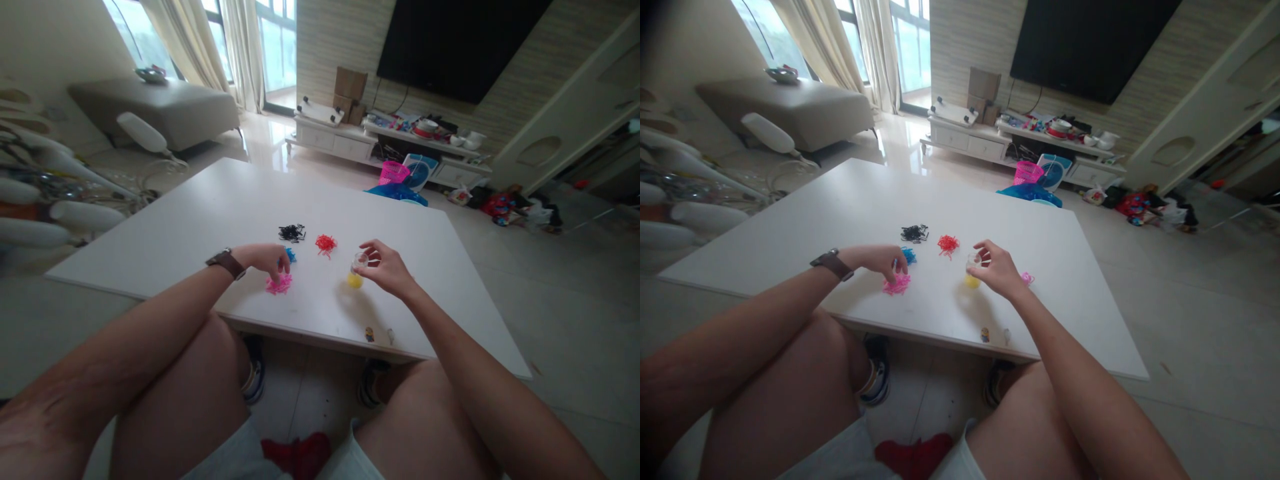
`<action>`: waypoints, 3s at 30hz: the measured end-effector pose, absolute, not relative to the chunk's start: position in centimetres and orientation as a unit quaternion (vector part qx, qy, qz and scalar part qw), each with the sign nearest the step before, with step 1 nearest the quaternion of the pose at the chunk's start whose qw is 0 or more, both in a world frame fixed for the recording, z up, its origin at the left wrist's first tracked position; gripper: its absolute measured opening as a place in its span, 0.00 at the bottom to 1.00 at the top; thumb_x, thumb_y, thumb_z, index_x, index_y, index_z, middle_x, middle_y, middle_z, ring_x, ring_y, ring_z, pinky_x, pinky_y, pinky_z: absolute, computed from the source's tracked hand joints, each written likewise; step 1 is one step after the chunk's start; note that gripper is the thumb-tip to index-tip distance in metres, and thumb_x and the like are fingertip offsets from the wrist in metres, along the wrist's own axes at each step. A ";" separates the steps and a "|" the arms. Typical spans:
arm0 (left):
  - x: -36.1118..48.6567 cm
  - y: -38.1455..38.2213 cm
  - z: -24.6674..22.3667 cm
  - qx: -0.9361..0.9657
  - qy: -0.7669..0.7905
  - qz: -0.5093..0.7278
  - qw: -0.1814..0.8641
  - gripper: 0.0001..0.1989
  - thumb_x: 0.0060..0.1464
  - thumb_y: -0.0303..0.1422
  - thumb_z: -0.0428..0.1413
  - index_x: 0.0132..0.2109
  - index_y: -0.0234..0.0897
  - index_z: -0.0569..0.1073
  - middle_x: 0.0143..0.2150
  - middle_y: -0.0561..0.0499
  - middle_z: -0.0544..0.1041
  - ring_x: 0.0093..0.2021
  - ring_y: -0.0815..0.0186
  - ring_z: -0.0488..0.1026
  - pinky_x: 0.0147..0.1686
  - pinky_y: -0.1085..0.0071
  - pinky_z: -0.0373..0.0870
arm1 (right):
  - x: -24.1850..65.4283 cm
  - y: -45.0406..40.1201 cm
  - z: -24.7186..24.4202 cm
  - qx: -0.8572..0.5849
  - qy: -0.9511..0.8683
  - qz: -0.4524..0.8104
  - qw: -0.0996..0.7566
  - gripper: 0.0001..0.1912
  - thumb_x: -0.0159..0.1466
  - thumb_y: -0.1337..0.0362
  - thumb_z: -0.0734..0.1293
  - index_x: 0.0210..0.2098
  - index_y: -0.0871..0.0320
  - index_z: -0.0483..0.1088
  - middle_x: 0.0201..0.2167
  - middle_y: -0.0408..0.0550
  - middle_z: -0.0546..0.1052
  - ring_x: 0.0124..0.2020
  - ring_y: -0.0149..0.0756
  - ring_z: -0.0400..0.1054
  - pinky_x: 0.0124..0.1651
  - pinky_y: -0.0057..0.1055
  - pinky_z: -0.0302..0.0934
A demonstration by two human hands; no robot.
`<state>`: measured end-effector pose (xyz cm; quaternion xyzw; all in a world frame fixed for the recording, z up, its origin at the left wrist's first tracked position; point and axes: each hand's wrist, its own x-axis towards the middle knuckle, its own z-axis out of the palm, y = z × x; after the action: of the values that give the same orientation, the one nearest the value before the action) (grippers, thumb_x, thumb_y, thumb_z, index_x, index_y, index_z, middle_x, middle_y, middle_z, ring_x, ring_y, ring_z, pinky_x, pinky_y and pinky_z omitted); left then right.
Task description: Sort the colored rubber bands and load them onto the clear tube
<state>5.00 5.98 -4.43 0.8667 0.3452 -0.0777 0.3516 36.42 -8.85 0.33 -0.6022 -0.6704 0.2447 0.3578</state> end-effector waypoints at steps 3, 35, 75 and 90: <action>5.8 6.0 -4.8 0.870 0.350 -0.092 0.334 0.14 0.29 0.30 0.68 0.31 0.41 0.84 0.27 0.53 0.80 0.26 0.68 0.71 0.27 0.76 0.60 | 36.5 -8.9 0.3 -0.604 -0.668 0.248 0.357 0.22 0.52 0.62 0.76 0.45 0.55 0.71 0.36 0.45 0.76 0.35 0.36 0.74 0.40 0.35 0.74; 9.4 2.5 -0.5 0.829 0.297 0.203 0.429 0.10 0.50 0.35 0.63 0.35 0.31 0.80 0.30 0.48 0.81 0.30 0.68 0.74 0.32 0.74 0.68 | 34.2 -9.1 -0.3 -0.581 -0.710 0.247 0.311 0.18 0.53 0.65 0.74 0.43 0.55 0.71 0.35 0.45 0.78 0.36 0.36 0.74 0.45 0.36 0.71; 14.0 -1.9 0.3 0.902 0.209 0.242 0.290 0.08 0.50 0.19 0.59 0.30 0.33 0.81 0.26 0.51 0.79 0.28 0.71 0.72 0.33 0.76 0.64 | 32.5 -9.7 -0.1 -0.585 -0.704 0.266 0.302 0.21 0.53 0.65 0.76 0.43 0.54 0.67 0.33 0.43 0.77 0.35 0.35 0.74 0.43 0.35 0.71; 13.7 -2.1 1.2 0.896 0.185 0.270 0.299 0.10 0.49 0.20 0.55 0.34 0.33 0.80 0.29 0.50 0.81 0.30 0.69 0.75 0.36 0.74 0.68 | 32.9 -9.5 0.1 -0.594 -0.691 0.257 0.320 0.20 0.53 0.64 0.75 0.42 0.54 0.67 0.33 0.44 0.77 0.35 0.36 0.75 0.43 0.37 0.72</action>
<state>13.66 -2.09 1.21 0.8964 0.1852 0.2702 0.2986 32.87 -9.45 0.13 -0.5943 -0.6915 0.2575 0.3200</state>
